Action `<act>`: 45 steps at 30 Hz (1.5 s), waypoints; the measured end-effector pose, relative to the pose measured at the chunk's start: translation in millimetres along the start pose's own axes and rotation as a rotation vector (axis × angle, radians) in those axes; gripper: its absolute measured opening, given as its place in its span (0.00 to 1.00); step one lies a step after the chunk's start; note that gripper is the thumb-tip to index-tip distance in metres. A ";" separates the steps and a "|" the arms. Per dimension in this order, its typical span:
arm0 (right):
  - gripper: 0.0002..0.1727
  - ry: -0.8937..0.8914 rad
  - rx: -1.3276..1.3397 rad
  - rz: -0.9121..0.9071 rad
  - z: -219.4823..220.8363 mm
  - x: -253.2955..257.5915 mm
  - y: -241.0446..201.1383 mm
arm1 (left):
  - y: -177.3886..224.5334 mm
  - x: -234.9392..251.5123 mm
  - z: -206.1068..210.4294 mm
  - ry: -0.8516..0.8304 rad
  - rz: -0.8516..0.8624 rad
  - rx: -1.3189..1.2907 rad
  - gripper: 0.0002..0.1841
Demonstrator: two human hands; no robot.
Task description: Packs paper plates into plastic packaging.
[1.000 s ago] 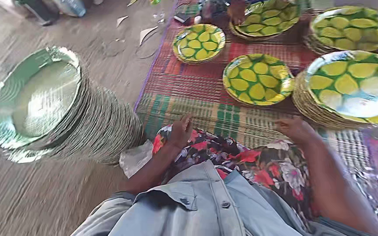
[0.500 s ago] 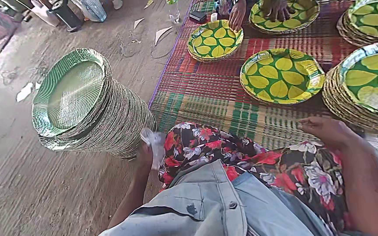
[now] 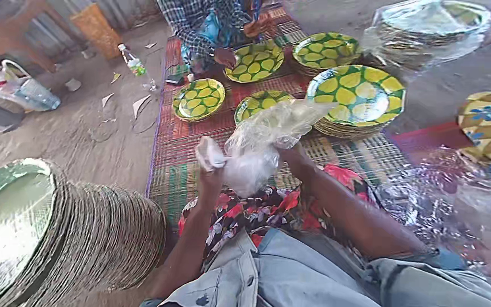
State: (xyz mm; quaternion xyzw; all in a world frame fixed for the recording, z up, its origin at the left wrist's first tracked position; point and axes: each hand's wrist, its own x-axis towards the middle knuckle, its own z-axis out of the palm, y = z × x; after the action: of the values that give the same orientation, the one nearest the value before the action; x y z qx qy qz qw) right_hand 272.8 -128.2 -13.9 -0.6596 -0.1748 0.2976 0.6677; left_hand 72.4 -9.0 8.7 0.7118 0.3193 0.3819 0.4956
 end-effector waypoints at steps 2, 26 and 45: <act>0.17 0.113 0.108 0.096 -23.1 22.4 7.5 | -5.6 9.9 -10.0 0.170 -0.009 -0.131 0.22; 0.51 -0.756 -0.972 -0.266 24.0 -19.5 27.0 | -75.1 -23.1 -33.4 0.113 0.113 0.115 0.20; 0.27 -0.360 -0.986 -0.909 105.2 101.4 -2.9 | -99.2 54.4 -94.0 0.035 0.218 0.835 0.29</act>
State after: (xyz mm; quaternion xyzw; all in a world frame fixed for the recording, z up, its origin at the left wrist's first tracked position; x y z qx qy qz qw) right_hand 284.7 17.3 -20.0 -0.6877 -0.6565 -0.0209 0.3092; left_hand 11.4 109.9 -52.7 0.8742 0.3780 0.2818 0.1162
